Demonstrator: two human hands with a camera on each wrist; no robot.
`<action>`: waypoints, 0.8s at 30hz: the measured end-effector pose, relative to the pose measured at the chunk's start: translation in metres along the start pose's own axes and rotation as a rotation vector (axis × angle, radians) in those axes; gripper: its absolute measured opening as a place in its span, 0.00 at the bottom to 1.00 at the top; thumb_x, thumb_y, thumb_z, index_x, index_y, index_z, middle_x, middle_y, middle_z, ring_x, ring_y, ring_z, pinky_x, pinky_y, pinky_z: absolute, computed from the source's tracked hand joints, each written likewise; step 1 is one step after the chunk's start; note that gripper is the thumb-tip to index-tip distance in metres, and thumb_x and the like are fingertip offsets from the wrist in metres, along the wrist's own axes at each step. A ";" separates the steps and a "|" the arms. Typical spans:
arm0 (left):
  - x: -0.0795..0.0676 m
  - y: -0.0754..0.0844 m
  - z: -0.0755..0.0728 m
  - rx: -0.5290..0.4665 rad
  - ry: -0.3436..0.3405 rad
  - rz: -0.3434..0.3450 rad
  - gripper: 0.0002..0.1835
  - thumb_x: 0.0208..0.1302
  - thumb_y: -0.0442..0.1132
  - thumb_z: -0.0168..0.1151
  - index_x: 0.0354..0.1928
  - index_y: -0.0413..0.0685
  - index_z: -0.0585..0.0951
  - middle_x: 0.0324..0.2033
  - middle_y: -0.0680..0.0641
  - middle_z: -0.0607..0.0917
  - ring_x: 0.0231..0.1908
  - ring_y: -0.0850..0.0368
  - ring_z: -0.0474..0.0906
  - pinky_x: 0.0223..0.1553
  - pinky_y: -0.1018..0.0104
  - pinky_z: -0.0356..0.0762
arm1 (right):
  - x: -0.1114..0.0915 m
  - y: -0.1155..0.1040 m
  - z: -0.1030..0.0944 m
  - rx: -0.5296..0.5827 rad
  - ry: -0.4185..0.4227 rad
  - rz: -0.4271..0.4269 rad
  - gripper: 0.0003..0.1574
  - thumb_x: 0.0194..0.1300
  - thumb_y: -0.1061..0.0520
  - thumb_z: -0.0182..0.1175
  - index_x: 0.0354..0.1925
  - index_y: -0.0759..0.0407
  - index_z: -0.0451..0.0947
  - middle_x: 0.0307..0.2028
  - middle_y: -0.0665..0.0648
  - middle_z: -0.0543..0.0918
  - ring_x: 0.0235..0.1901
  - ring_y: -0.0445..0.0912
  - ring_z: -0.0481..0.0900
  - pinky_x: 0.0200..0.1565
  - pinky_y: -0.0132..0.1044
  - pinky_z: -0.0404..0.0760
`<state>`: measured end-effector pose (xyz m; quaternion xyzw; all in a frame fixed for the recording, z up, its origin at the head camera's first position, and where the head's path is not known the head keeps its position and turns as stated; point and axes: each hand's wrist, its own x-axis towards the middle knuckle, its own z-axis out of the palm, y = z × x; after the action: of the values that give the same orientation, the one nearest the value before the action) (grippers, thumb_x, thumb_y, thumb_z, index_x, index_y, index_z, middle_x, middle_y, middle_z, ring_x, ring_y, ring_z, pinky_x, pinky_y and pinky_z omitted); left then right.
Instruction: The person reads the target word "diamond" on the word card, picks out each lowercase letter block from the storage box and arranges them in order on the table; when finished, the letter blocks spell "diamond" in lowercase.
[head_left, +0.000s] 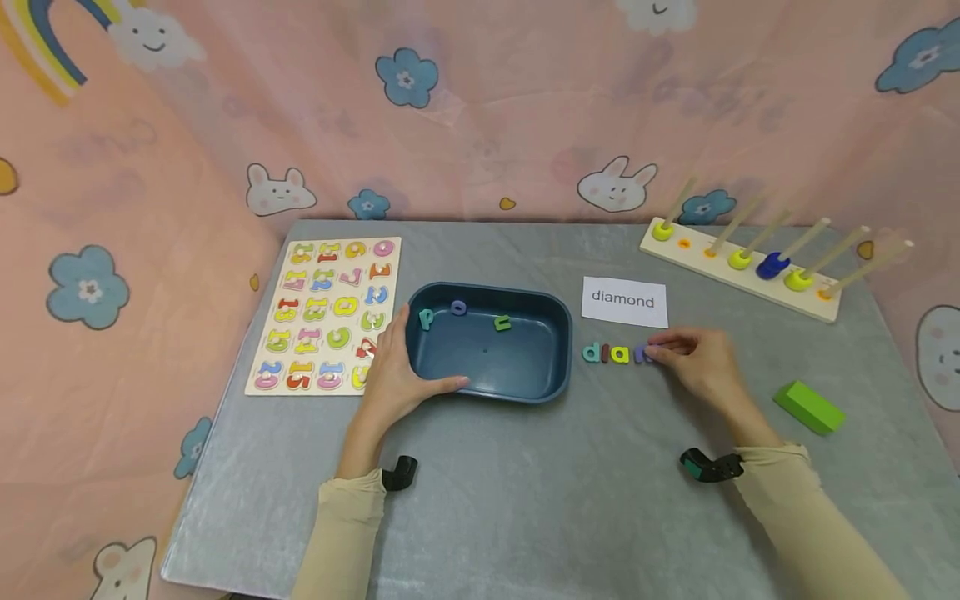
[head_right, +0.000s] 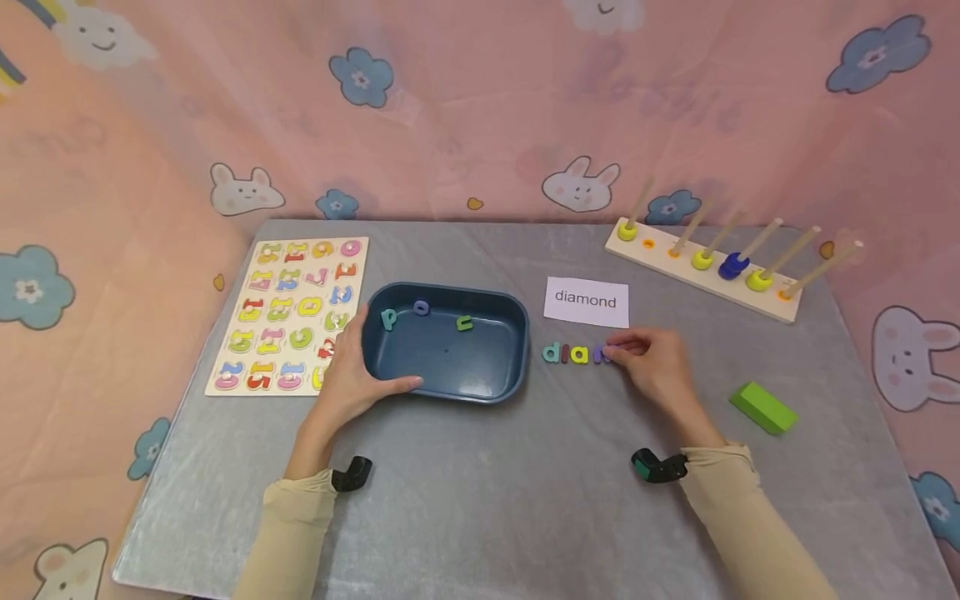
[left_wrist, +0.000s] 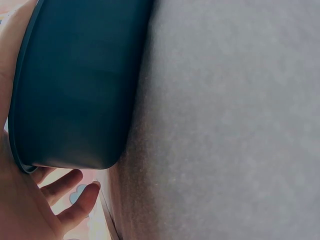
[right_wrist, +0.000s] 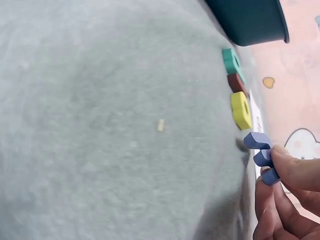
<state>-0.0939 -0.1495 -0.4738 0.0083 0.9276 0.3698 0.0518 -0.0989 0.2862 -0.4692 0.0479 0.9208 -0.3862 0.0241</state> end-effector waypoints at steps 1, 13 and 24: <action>0.000 0.000 0.000 0.000 0.000 -0.001 0.78 0.41 0.67 0.85 0.87 0.60 0.43 0.85 0.45 0.51 0.83 0.44 0.51 0.79 0.33 0.57 | 0.000 0.001 0.001 -0.007 -0.004 0.009 0.14 0.70 0.58 0.72 0.47 0.69 0.89 0.39 0.68 0.92 0.28 0.28 0.78 0.30 0.23 0.74; -0.001 0.000 -0.001 0.003 -0.003 -0.008 0.78 0.42 0.67 0.85 0.87 0.60 0.42 0.85 0.45 0.51 0.83 0.43 0.51 0.79 0.32 0.57 | 0.001 0.002 0.008 -0.014 -0.001 0.053 0.12 0.70 0.60 0.71 0.46 0.70 0.89 0.37 0.66 0.91 0.26 0.32 0.77 0.28 0.27 0.73; -0.001 0.000 -0.001 -0.004 0.003 -0.005 0.78 0.42 0.67 0.85 0.87 0.59 0.43 0.85 0.45 0.51 0.82 0.43 0.52 0.79 0.32 0.57 | -0.001 0.002 0.013 -0.041 0.022 0.027 0.10 0.69 0.61 0.72 0.44 0.69 0.89 0.34 0.65 0.90 0.27 0.39 0.75 0.28 0.29 0.70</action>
<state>-0.0926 -0.1498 -0.4729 0.0053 0.9270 0.3716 0.0516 -0.0976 0.2786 -0.4793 0.0641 0.9280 -0.3664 0.0202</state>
